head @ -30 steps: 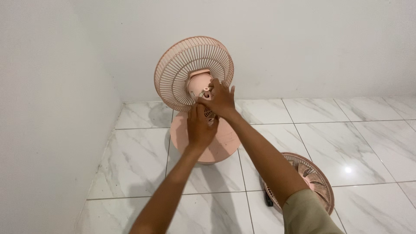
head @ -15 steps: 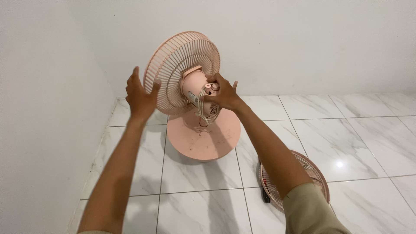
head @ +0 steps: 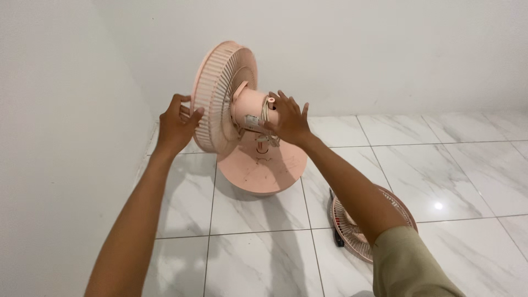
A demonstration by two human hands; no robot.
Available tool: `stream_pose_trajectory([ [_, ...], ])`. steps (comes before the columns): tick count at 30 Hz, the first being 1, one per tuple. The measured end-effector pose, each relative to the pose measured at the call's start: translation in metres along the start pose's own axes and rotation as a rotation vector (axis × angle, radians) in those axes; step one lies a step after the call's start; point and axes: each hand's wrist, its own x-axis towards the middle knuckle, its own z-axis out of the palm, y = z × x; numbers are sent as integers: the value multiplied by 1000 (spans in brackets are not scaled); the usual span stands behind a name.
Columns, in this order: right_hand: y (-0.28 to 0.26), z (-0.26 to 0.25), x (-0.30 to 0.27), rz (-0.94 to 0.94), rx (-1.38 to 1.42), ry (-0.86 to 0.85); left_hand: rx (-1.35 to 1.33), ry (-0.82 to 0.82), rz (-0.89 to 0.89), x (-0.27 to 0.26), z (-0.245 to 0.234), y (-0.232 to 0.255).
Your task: The person uses a screwdriver to loosen a screw on the front grill of a pink electric fan, then removes the front grill, the fan blade, and the rear grill. The person places each removed part on the floor and repeatedly tilts the fan head to inspect the interior.
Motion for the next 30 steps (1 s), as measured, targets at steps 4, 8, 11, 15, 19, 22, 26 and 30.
stream_pose_trajectory([
  [4,3,0,-16,-19,-21,48,-74,-190,-180,-12,-18,18],
  [8,-12,-12,-28,-101,-7,86,-102,-326,-125,-23,-22,30],
  [11,-35,-27,-37,-177,42,52,-62,-379,-128,-29,-16,41],
  [15,-67,-40,-51,-354,84,131,-80,-479,-27,-37,1,63],
  [19,-81,-51,-62,-418,97,199,95,-592,67,-47,11,88],
  [22,-83,-58,-67,-364,2,166,138,-560,155,-52,7,98],
  [26,-82,-71,-71,-382,-40,149,220,-310,177,-41,-2,94],
  [30,-72,-96,-77,-224,-89,-114,188,-101,159,-23,-11,72],
])
